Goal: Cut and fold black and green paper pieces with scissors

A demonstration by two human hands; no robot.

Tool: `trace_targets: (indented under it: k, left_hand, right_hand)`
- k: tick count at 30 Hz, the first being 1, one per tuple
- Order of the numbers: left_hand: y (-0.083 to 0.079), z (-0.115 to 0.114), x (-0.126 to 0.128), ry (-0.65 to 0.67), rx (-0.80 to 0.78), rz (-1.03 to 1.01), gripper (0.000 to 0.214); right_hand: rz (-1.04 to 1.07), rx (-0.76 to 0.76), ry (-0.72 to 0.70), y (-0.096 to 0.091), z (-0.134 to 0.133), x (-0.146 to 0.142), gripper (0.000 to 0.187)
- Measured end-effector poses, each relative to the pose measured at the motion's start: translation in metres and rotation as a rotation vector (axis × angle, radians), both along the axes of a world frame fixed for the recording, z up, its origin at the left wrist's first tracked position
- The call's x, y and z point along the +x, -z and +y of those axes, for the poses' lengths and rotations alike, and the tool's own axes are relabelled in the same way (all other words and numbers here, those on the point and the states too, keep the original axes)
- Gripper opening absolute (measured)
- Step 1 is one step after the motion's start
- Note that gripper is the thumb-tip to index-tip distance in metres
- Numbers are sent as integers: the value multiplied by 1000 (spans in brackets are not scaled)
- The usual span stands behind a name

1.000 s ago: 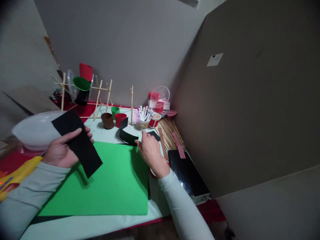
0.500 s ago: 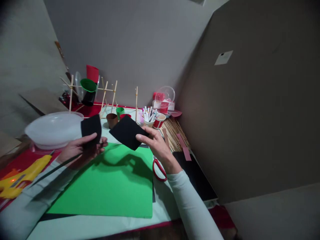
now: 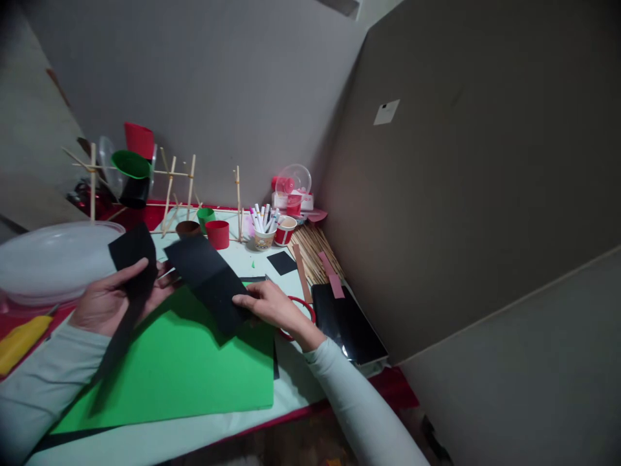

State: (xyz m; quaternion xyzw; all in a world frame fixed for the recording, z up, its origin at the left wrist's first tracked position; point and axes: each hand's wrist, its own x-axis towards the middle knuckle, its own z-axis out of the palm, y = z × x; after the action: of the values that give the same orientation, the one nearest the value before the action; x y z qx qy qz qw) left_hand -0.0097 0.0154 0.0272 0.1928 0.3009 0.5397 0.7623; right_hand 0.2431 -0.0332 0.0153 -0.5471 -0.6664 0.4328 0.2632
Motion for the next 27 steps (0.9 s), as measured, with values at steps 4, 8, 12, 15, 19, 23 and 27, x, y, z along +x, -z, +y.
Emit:
trace_targets:
  k: [4, 8, 12, 15, 19, 23, 27]
  left_hand:
    - [-6, -8, 6, 24, 52, 16, 33]
    - [-9, -11, 10, 70, 99, 74, 36]
    - [-4, -5, 3, -15, 59, 129, 32]
    - [-1, 1, -5, -79, -26, 155, 28]
    - [1, 8, -12, -120, -34, 92, 26]
    - [4, 12, -14, -149, 44, -10, 22]
    - [3, 11, -18, -172, 57, -25, 18]
  right_hand:
    - [-133, 52, 90, -13, 9, 23, 22]
    - [-389, 91, 196, -26, 25, 61, 30]
    - [-750, 128, 282, -31, 34, 86, 32]
    - [-985, 227, 361, -27, 30, 77, 34]
    - [-1139, 383, 278, -17, 29, 41, 33]
    - [-1169, 384, 76, -3, 41, 23, 31]
    - [-1171, 371, 13, 1, 48, 29, 32]
